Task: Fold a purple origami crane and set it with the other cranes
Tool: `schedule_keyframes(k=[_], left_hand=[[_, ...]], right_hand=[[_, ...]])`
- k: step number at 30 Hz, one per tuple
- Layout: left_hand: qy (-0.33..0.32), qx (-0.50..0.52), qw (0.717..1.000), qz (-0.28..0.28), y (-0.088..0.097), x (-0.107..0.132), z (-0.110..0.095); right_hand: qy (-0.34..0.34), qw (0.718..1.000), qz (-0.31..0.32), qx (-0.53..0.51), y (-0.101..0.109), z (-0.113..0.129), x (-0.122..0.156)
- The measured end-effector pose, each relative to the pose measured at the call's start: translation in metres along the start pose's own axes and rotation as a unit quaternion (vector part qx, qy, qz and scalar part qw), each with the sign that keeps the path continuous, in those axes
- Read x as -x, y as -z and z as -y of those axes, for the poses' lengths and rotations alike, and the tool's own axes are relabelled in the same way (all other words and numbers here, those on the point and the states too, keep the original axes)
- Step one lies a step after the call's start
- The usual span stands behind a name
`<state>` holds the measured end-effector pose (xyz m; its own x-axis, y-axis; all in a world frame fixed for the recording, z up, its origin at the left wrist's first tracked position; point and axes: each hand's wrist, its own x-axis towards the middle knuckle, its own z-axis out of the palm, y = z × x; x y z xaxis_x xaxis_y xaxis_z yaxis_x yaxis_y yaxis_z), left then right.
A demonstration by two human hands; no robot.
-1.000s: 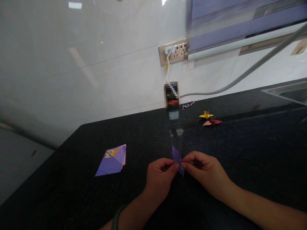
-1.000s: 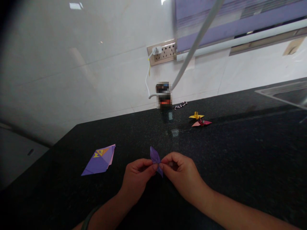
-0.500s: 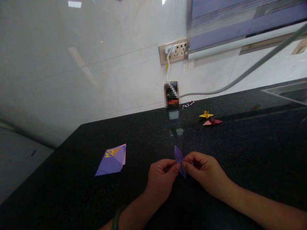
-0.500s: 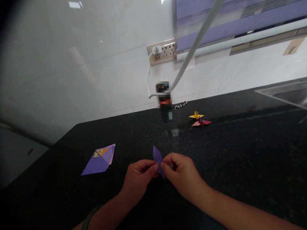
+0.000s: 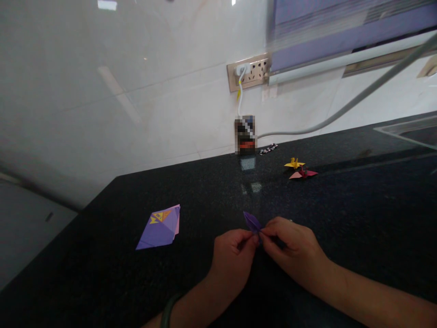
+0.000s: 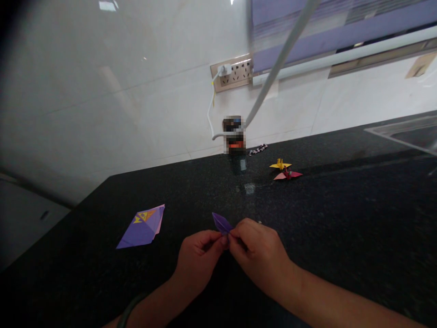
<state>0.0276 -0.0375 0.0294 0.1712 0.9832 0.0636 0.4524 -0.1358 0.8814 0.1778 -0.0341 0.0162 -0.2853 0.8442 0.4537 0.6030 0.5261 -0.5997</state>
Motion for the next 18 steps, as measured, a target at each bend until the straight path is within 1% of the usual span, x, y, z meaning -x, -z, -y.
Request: schedule_keyframes(k=[3,5,13,18], left_hand=[[-0.026,-0.035,0.999,0.008,0.002,0.0004,-0.0005],[-0.04,-0.055,0.998,0.012,0.0033,0.0006,-0.0008],[-0.079,-0.099,0.992,0.016,0.0045,0.0002,0.0001],[-0.087,-0.122,0.989,0.014,0.0059,0.0003,-0.0009]], right_hand=[[0.033,0.999,0.005,0.002,0.0005,0.0003,-0.0003],[0.043,0.999,0.011,0.005,0.0008,0.0006,-0.0006],[0.036,0.999,0.013,-0.009,-0.0015,-0.0007,-0.0011],[0.012,0.999,0.011,-0.033,-0.0016,-0.0001,-0.002]])
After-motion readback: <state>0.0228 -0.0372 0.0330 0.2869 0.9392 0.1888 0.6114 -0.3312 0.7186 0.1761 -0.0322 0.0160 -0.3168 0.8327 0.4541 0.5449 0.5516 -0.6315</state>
